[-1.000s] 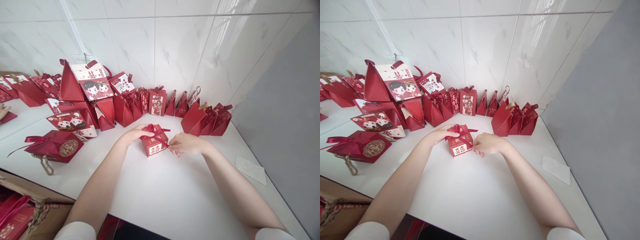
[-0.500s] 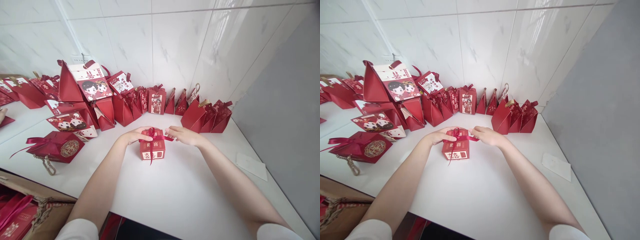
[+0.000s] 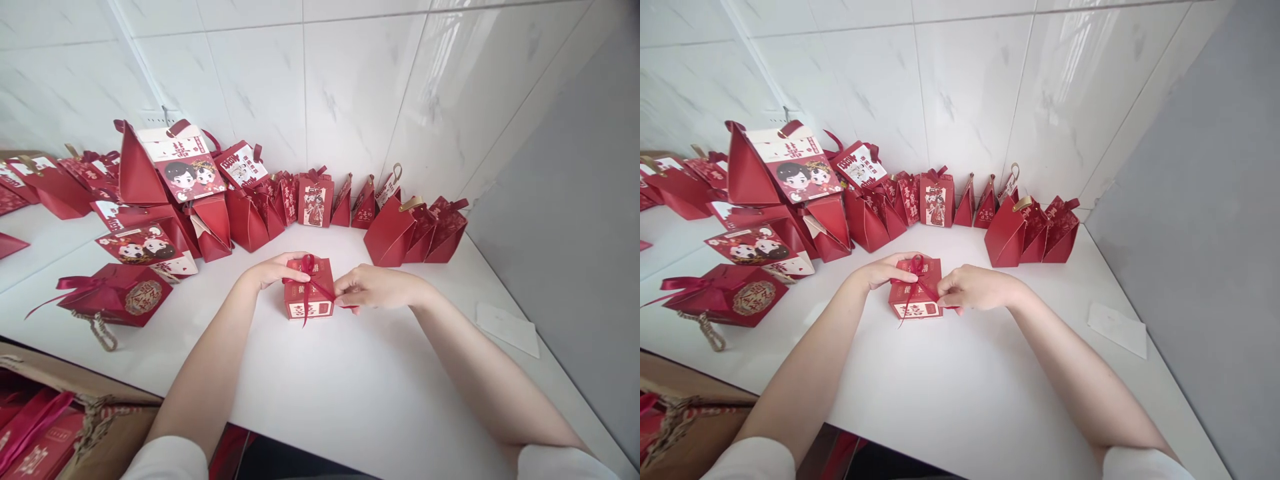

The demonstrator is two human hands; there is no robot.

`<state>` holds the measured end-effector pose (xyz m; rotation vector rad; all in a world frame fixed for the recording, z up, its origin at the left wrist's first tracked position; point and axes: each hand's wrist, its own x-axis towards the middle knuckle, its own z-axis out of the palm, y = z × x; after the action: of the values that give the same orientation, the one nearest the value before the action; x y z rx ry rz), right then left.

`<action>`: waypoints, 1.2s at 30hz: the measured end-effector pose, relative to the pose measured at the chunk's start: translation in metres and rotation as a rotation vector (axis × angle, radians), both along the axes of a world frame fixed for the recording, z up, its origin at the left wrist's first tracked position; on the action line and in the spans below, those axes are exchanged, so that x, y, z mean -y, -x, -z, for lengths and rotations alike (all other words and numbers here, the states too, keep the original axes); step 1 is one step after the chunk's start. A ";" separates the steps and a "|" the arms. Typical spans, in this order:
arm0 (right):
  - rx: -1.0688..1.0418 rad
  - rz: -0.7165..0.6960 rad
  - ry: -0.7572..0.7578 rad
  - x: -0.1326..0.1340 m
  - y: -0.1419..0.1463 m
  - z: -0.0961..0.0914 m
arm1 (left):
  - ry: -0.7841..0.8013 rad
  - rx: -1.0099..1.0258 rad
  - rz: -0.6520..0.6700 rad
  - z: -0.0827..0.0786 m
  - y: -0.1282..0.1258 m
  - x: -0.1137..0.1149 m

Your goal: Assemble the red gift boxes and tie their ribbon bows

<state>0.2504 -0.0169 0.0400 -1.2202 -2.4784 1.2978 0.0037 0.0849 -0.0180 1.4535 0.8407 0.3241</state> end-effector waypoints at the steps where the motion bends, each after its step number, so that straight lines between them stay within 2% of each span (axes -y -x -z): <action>1: 0.027 -0.011 0.027 0.000 -0.002 -0.001 | -0.003 0.001 0.010 0.001 -0.001 0.000; 4: 0.106 -0.025 0.078 0.000 -0.009 -0.006 | -0.015 -0.006 0.040 -0.002 -0.001 0.002; 7: 0.171 0.012 0.049 0.004 -0.020 -0.015 | -0.125 -0.058 -0.028 -0.016 0.002 0.005; 9: 0.174 0.065 0.004 0.006 -0.027 -0.020 | -0.290 -0.070 -0.191 -0.028 0.007 0.011; 11: 0.126 0.130 -0.061 0.004 -0.032 -0.021 | -0.465 -0.038 -0.424 -0.039 0.012 0.021; 13: 0.044 0.206 -0.145 0.000 -0.033 -0.018 | -0.632 0.025 -0.618 -0.042 0.016 0.036; 14: -0.008 0.248 -0.190 -0.003 -0.032 -0.014 | -0.728 0.051 -0.661 -0.041 0.017 0.045; 16: -0.121 0.303 -0.271 -0.008 -0.025 -0.005 | -0.960 0.069 -0.662 -0.033 0.018 0.064; 18: -0.210 0.282 -0.328 -0.013 -0.015 0.006 | -1.174 0.036 -0.615 -0.022 0.019 0.079; 20: -0.238 0.227 -0.352 -0.016 -0.003 0.017 | -1.281 -0.010 -0.568 -0.011 0.021 0.088; 24: -0.223 0.206 -0.392 -0.016 0.014 0.032 | -1.320 -0.102 -0.483 0.000 0.027 0.087; 27: -0.184 0.184 -0.405 -0.014 0.019 0.035 | -1.327 -0.159 -0.448 0.003 0.032 0.082; 32: -0.041 0.185 -0.441 -0.007 0.016 0.024 | -1.275 -0.250 -0.451 0.004 0.032 0.080; 36: 0.123 0.212 -0.381 0.005 0.012 0.012 | -1.157 -0.224 -0.478 0.007 0.025 0.082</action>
<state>0.2382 -0.0217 0.0278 -1.4428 -2.4376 0.6785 -0.0216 0.0030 -0.0245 2.3587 1.2717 1.1599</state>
